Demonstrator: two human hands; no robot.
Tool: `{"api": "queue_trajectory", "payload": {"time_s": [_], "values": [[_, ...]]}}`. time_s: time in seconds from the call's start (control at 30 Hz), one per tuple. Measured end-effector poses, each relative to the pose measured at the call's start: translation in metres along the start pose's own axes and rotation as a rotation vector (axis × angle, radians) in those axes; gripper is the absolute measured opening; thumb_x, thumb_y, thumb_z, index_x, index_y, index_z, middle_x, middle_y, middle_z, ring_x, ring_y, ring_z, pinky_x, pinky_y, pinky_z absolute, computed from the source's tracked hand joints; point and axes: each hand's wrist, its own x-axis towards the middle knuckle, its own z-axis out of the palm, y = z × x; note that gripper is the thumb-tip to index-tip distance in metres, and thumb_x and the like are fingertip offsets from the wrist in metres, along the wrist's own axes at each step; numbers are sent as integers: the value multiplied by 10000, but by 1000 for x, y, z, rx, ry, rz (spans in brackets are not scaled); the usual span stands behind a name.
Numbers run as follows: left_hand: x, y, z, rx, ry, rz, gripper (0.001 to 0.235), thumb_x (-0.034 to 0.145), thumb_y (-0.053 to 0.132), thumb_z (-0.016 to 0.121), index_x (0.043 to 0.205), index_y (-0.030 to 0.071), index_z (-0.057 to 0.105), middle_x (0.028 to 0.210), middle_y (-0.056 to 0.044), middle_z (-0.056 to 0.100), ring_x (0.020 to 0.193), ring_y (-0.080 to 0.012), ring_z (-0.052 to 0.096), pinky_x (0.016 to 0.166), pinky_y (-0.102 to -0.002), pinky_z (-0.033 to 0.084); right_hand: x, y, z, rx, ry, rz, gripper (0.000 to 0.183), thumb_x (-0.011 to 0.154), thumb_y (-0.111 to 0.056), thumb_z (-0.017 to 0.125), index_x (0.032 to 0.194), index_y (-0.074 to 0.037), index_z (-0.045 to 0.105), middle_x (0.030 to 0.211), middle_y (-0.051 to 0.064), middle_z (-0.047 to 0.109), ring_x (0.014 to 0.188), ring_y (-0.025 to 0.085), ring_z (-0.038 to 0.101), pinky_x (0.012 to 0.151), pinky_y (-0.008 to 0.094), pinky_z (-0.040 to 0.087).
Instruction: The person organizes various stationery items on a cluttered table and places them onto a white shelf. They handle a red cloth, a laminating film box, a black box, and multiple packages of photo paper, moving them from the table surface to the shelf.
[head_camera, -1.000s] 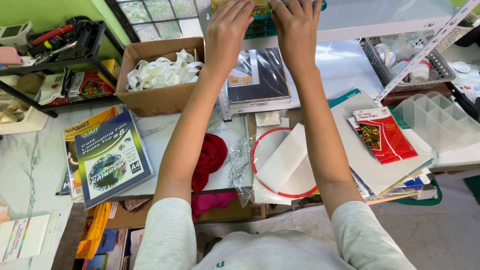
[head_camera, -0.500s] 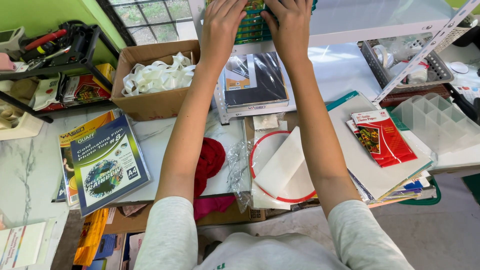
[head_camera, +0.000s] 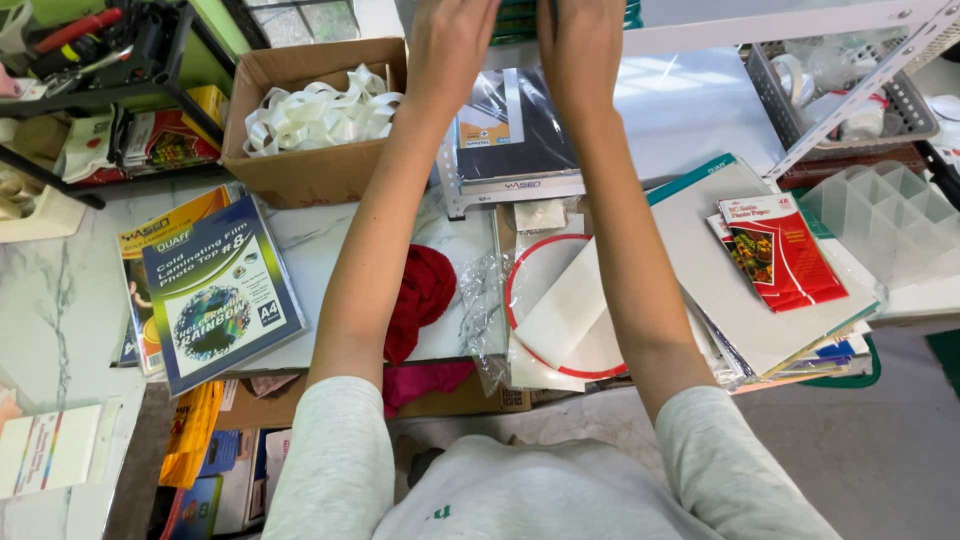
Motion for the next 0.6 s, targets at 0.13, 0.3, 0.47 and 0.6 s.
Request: {"api": "queue_trajectory", "payload": {"time_s": [0.13, 0.3, 0.47, 0.6], "values": [[-35, 40, -61, -79, 234, 132, 365, 988, 22, 690, 1342, -30, 623, 1355, -168, 620, 1279, -364, 585, 1095, -447, 487, -4, -78, -30, 214, 13, -56, 244, 991, -2, 677, 1234, -16, 655, 1199, 199, 641, 1136, 416, 576, 993, 486, 459], [-135, 31, -109, -171, 124, -97, 364, 986, 2, 690, 1342, -20, 613, 1367, -175, 619, 1292, -370, 590, 1105, -440, 499, -62, -139, -2, 539, -203, 94, 232, 997, 29, 650, 1226, -4, 649, 1167, 186, 670, 1102, 383, 644, 965, 439, 520], [-258, -2, -156, -184, -4, -454, 337, 975, 52, 681, 1303, -18, 646, 1300, -177, 662, 1227, -370, 619, 1057, -427, 498, -133, -213, 55, 838, -622, 219, 218, 974, -28, 669, 1190, -6, 668, 1128, 183, 702, 963, 345, 708, 857, 409, 561], [-359, -43, -195, -97, -35, -680, 314, 970, 88, 677, 1268, -10, 668, 1276, -177, 681, 1196, -371, 628, 1029, -422, 498, -205, -280, 116, 1050, -862, 257, 301, 964, -96, 680, 1244, 2, 631, 1147, 185, 705, 932, 301, 728, 833, 393, 573]]}}
